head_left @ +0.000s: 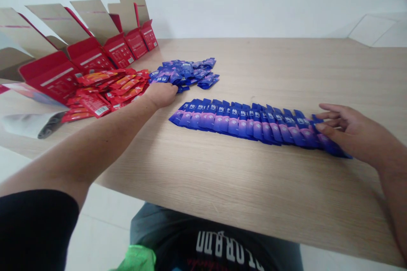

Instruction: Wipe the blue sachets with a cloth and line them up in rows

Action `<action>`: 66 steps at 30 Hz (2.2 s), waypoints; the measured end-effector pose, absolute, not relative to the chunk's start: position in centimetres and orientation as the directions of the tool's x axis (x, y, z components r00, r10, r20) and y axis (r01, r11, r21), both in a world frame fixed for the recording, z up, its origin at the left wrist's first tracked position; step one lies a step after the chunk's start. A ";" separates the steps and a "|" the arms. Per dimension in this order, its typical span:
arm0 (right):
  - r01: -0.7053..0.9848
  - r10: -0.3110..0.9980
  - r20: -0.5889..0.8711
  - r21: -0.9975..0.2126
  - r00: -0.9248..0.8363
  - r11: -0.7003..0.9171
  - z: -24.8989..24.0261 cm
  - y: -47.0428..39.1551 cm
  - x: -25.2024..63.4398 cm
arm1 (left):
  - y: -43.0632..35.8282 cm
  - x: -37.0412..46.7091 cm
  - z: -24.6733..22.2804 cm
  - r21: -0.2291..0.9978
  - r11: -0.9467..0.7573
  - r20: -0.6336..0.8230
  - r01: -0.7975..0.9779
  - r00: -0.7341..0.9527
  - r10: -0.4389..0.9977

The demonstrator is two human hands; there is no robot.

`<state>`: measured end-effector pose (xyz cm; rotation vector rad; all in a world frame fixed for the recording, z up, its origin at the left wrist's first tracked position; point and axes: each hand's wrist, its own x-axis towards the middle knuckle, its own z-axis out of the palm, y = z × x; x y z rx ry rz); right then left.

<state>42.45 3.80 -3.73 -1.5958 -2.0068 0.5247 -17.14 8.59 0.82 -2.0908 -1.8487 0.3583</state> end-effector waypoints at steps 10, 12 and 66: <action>0.764 0.978 0.142 -0.611 -0.151 0.207 -3.2 3.5 41.9 | 7.9 -15.9 1.2 -0.374 -0.094 0.134 0.923 0.154 0.979; 0.759 0.979 0.139 -0.619 -0.148 0.202 -3.1 3.4 41.8 | 7.1 -15.5 2.0 -0.359 -0.077 0.179 0.930 0.150 0.972; 0.777 0.764 0.348 -0.135 -0.544 0.615 -4.0 0.9 38.7 | -1.8 -14.0 -1.8 0.247 -0.413 0.276 0.876 0.345 0.897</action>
